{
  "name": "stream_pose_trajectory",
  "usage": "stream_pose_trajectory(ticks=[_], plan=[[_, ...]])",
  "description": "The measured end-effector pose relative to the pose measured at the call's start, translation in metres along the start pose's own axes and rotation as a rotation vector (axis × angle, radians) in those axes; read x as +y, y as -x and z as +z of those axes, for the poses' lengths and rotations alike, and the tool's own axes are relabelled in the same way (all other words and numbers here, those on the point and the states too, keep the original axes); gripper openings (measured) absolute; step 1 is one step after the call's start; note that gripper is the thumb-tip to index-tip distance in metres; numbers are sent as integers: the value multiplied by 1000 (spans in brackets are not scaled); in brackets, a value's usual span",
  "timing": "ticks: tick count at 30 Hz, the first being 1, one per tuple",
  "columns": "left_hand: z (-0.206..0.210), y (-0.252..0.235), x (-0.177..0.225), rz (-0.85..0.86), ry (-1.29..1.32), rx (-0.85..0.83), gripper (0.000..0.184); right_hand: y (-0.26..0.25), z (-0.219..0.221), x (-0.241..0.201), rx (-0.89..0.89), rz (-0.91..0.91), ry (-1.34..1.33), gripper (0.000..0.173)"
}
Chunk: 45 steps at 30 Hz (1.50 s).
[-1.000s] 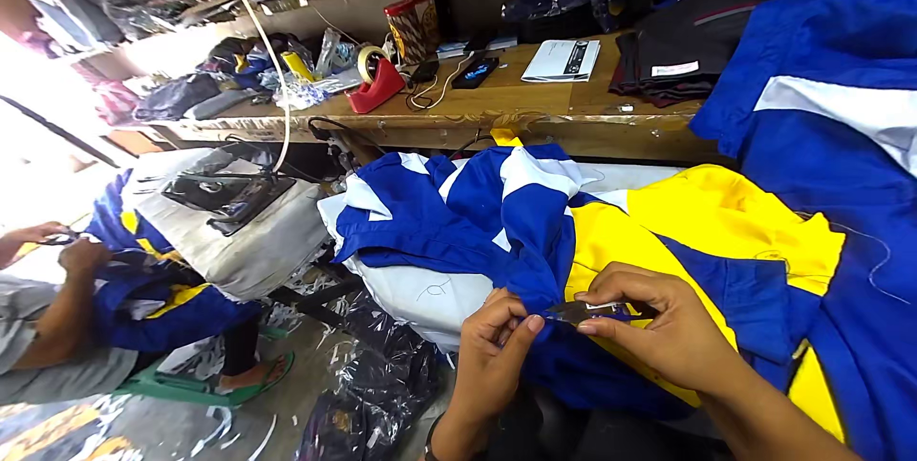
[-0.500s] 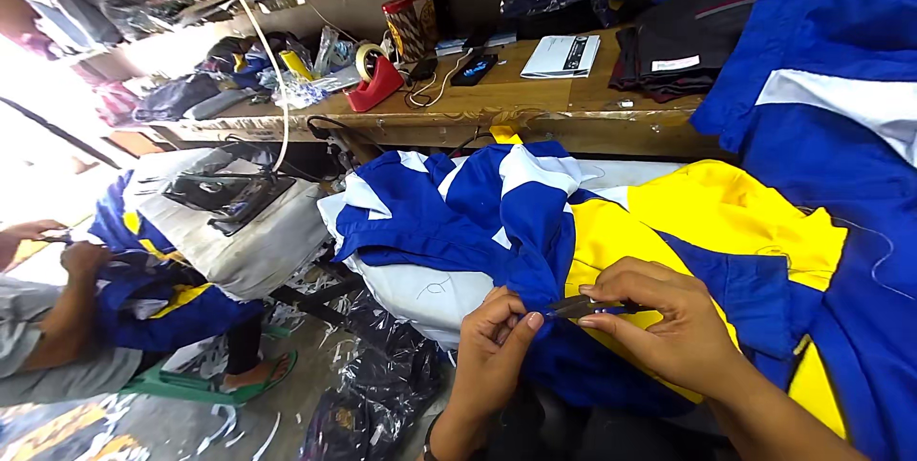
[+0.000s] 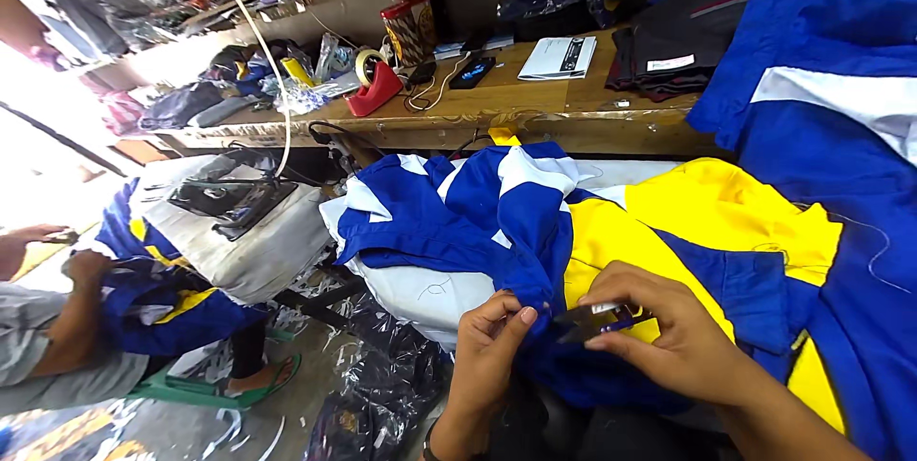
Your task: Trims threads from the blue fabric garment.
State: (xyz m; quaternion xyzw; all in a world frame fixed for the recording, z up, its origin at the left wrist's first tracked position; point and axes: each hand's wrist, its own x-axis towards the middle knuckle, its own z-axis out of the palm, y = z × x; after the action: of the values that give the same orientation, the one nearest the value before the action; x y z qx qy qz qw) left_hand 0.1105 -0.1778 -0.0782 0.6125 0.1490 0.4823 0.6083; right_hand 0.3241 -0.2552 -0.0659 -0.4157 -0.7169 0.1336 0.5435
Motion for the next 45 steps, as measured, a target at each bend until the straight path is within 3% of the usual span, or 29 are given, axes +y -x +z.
stream_pose_trajectory(ticks=[4,9,11,14,16,18,19,23,36,39,45], plan=[[9,3,1,-52,40,55,13,0,19,-6,158,110,-51,43],[19,5,-3,55,-82,62,14,2,50,1,373,-124,139,10],[23,8,-1,-26,-15,92,14,5,59,1,436,-154,107,8],[27,7,4,-201,184,143,15,6,56,-12,417,102,-263,7],[25,6,5,-244,242,161,17,8,39,-17,363,234,-312,25],[22,5,6,-271,276,171,17,14,19,-18,298,285,-149,47],[21,5,6,-282,293,170,17,19,11,-17,281,297,-51,48],[22,3,6,-318,349,160,16,32,4,-13,325,259,234,32],[32,6,-1,-229,278,153,16,25,21,-16,376,135,436,25],[36,8,-3,-205,269,165,15,26,23,-15,393,165,335,23],[39,8,-6,-177,232,168,16,27,25,-13,371,358,-184,15]])
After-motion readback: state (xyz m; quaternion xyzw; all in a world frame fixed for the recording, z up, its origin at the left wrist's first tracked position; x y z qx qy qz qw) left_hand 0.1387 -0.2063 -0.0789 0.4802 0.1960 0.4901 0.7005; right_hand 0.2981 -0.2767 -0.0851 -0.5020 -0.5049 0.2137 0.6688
